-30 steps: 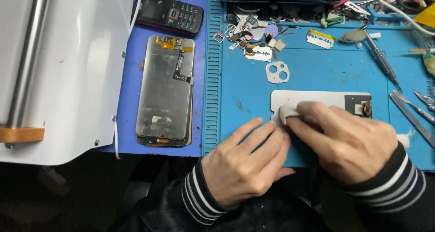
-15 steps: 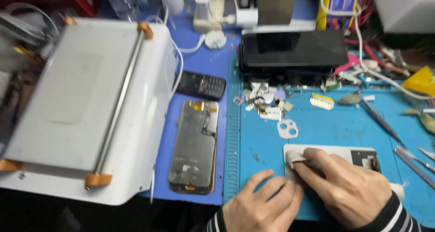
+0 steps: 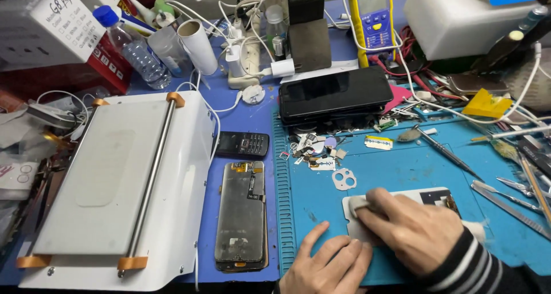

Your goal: Repairing a mobile phone screen by cleaning the LCD panel and using tweezers for delicate component adjustment.

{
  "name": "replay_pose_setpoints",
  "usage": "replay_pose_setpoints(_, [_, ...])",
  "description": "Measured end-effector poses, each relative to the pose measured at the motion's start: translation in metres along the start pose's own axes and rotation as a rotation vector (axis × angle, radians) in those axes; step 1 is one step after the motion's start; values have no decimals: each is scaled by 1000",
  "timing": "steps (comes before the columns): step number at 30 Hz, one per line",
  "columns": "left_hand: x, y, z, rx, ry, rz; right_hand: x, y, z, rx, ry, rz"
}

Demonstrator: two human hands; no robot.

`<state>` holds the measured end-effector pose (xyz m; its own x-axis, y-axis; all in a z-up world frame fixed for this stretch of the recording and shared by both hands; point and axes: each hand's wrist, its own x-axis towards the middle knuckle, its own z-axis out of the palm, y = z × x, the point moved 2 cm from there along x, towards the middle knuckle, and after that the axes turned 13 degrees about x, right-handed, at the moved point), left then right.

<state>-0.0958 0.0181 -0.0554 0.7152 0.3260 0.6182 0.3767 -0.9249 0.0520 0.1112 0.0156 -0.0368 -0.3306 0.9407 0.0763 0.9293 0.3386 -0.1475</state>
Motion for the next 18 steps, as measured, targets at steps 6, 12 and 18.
replay_pose_setpoints(6, [9,5,-12,14,27,-52,-27,-13,4,106,-8,-153])
replay_pose_setpoints(12, [13,5,-19,-78,-58,-59,8,-19,-11,-101,126,-18])
replay_pose_setpoints(18, [19,6,-28,41,29,-73,-21,-27,-15,124,96,-121])
